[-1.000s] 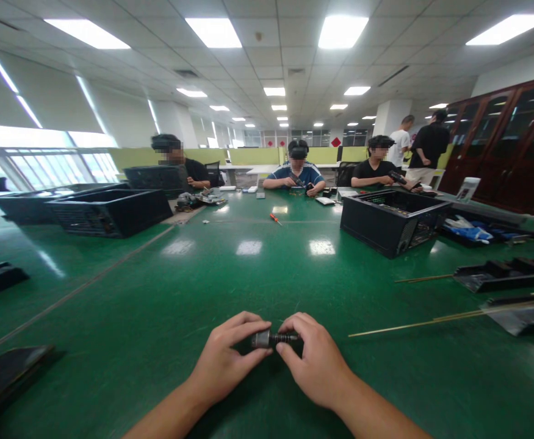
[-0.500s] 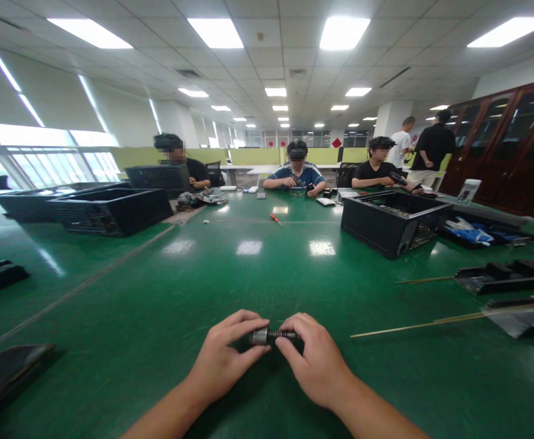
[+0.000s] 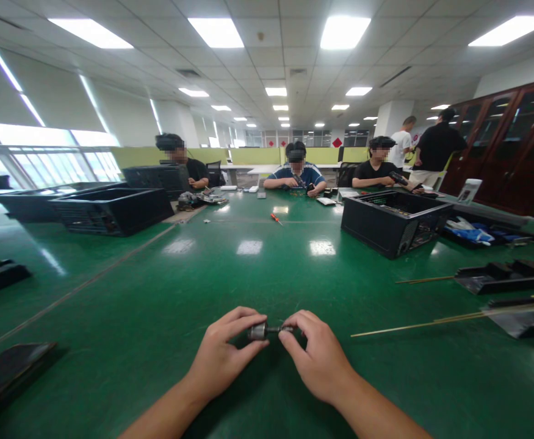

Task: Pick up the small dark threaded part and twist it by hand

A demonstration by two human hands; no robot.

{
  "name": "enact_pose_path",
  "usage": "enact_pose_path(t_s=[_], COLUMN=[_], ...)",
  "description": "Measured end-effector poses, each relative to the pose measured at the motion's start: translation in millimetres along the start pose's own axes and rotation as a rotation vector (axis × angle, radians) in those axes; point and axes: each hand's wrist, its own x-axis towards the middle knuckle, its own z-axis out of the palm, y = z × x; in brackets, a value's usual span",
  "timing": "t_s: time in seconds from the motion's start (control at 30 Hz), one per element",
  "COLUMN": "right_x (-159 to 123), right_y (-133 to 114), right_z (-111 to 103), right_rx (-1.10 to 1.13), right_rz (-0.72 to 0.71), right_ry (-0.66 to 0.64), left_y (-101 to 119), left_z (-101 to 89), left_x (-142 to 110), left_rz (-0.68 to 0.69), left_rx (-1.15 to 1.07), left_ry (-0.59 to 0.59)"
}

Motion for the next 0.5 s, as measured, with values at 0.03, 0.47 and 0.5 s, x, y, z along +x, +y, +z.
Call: enact_pose_path(t_s=[0.03,0.47,0.5], right_x=[0.0,0.8,0.7], right_y=[0.3,3.7,4.1], right_z=[-0.3,-2.3,-2.4], right_rx=[0.001,-0.001,0.004], right_rz=[0.004,0.0,-0.001], right_ry=[-0.003,0.037,0.04], left_y=[0.0,1.6,1.6], left_z=[-0.1,-3.2,-3.5], left_x=[-0.2,1.4,1.4], left_rz=[0.003,0.013,0.013], left_rx=[0.001,0.021,0.022], left_ry=[0.004,0.043,0.047])
